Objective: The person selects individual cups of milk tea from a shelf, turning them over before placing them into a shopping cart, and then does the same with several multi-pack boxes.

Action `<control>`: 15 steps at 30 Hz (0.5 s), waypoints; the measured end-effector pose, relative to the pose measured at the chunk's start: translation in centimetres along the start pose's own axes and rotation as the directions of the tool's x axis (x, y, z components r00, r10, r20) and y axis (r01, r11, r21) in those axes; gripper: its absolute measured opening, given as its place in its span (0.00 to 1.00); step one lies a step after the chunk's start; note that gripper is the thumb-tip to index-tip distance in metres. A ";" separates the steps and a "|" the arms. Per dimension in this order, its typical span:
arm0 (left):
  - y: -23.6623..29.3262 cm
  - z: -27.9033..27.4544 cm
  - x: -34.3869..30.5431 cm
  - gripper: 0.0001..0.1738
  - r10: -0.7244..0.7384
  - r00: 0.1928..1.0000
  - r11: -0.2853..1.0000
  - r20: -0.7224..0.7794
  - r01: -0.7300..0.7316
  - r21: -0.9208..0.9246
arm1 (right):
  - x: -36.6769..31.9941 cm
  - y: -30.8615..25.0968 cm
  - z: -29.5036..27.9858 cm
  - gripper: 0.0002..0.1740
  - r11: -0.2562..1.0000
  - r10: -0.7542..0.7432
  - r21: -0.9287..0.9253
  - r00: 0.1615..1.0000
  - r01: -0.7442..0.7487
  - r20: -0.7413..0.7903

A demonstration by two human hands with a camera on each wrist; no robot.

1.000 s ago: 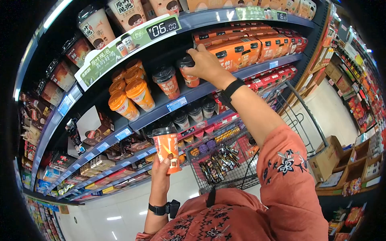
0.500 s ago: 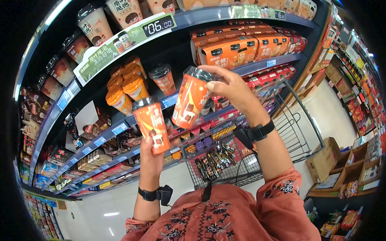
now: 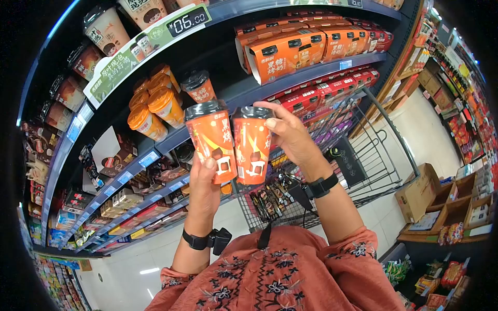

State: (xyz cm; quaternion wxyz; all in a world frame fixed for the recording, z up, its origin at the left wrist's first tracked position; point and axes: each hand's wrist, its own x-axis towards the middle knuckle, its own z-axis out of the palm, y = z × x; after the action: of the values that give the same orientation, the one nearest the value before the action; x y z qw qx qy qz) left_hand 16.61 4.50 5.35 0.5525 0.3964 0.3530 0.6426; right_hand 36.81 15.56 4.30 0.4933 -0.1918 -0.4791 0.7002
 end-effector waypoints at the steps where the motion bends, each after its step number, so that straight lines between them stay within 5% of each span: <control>1: 0.0 0.0 -0.3 0.40 -0.025 1.000 1.000 -0.001 0.025 0.001 | -0.1 0.5 0.2 0.34 0.999 -0.003 0.038 1.000 0.003 -0.011; 6: -0.3 0.5 -0.8 0.39 -0.007 0.998 0.998 -0.065 0.011 0.064 | -0.7 3.4 1.6 0.30 0.972 -0.021 0.232 0.996 0.042 -0.091; 10: -0.4 0.0 -1.0 0.39 -0.036 0.996 0.995 -0.081 0.043 0.087 | -1.7 4.5 2.6 0.30 0.937 0.141 0.319 0.990 -0.142 0.026; 15: -1.2 -1.3 -0.9 0.38 -0.027 0.991 0.998 -0.129 0.033 0.049 | -2.2 4.1 3.9 0.31 0.961 0.182 0.208 0.983 -0.182 0.018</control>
State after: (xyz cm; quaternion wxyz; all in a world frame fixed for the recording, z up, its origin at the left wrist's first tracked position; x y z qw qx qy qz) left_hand 15.99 3.73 3.59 0.5279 0.3630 0.4099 0.6492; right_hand 32.85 11.50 2.10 0.4445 -0.1825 -0.3828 0.7890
